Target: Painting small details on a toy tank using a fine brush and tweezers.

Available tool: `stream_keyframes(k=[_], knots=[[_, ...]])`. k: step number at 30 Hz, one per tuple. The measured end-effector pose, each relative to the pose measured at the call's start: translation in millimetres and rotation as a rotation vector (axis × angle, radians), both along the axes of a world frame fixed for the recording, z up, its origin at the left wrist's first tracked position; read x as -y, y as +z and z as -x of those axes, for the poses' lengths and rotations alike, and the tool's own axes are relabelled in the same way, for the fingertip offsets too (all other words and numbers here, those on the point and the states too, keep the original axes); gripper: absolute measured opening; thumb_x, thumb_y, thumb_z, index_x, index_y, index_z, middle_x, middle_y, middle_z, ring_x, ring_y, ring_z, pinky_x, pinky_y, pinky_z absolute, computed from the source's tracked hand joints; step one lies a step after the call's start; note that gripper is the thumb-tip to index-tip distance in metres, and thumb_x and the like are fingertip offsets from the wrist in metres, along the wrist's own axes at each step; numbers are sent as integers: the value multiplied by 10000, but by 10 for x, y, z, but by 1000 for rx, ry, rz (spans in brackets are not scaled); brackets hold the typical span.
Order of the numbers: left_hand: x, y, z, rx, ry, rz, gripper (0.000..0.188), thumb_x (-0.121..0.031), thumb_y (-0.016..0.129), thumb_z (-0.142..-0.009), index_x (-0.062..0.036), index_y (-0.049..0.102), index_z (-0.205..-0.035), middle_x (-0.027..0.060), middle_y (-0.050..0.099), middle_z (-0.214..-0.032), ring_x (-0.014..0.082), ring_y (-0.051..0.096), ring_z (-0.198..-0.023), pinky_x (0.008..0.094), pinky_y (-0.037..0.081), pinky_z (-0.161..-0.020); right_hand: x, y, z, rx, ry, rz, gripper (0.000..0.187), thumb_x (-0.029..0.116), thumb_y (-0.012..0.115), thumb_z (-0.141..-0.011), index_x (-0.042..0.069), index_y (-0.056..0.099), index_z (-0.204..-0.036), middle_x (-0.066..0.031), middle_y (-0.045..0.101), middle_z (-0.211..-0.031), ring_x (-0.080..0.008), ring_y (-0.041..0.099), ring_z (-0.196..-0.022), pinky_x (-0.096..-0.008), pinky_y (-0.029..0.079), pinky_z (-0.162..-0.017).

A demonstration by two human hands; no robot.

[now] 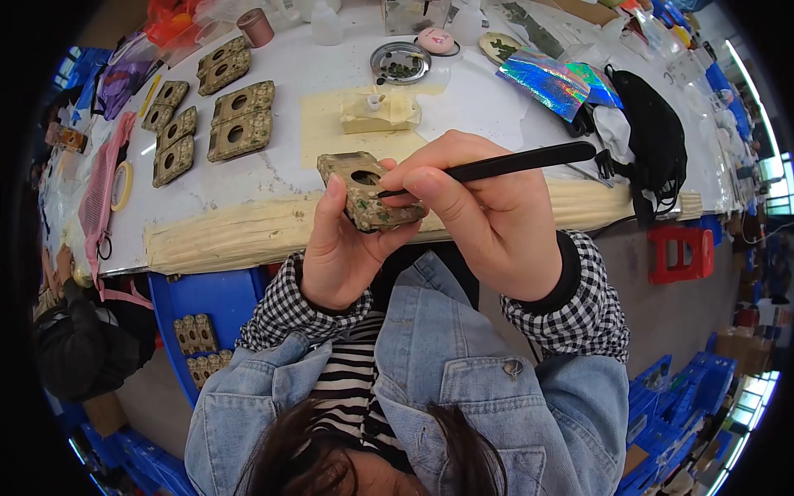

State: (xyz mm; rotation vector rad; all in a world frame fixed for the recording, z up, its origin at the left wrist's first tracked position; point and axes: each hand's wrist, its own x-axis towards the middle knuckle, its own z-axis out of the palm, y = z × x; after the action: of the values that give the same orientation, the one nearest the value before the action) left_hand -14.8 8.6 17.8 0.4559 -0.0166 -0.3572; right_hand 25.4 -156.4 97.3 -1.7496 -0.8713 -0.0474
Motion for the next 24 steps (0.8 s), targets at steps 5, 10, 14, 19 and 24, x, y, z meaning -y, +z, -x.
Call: stream_keyframes(k=[5, 10, 14, 19, 24], knots=[[-4, -3, -2, 0, -5, 15, 441, -391, 389, -973, -58, 400, -1263, 143, 538, -1191, 243, 565, -1101, 351, 511, -910, -1, 8, 3, 19, 1, 10, 162, 79, 518, -923, -37, 631, -921, -120, 641, -877, -191, 629, -827, -273, 484, -747], [-6, 10, -1, -5, -2, 10, 437, -392, 390, -973, -63, 407, -1262, 140, 541, -1187, 242, 567, -1098, 355, 511, -910, -3, 16, 3, 5, -1, 7, 162, 79, 517, -924, -38, 629, -924, -119, 641, -883, -183, 626, -813, -269, 483, -744], [-2, 12, -5, -2, 0, -3, 435, -390, 390, -973, -65, 408, -1262, 137, 543, -1183, 240, 567, -1097, 357, 514, -906, -2, 1, 4, -11, 0, -7, 169, 81, 509, -930, -43, 623, -930, -114, 638, -886, -168, 621, -792, -262, 481, -730], [11, 5, -5, 7, 14, -72, 540, -458, 346, -964, -27, 369, -1290, 160, 518, -1211, 269, 557, -1110, 348, 517, -917, -11, -28, 11, -50, 2, -55, 176, 86, 502, -935, -48, 615, -936, -111, 636, -876, -158, 617, -772, -256, 481, -709], [7, 4, -4, 7, 11, -69, 542, -459, 344, -964, -27, 366, -1292, 161, 518, -1211, 268, 558, -1108, 347, 518, -917, -1, 2, 23, -31, -14, 27, 305, 168, 409, -971, -57, 611, -927, -152, 653, -892, -180, 589, -815, -290, 453, -758]])
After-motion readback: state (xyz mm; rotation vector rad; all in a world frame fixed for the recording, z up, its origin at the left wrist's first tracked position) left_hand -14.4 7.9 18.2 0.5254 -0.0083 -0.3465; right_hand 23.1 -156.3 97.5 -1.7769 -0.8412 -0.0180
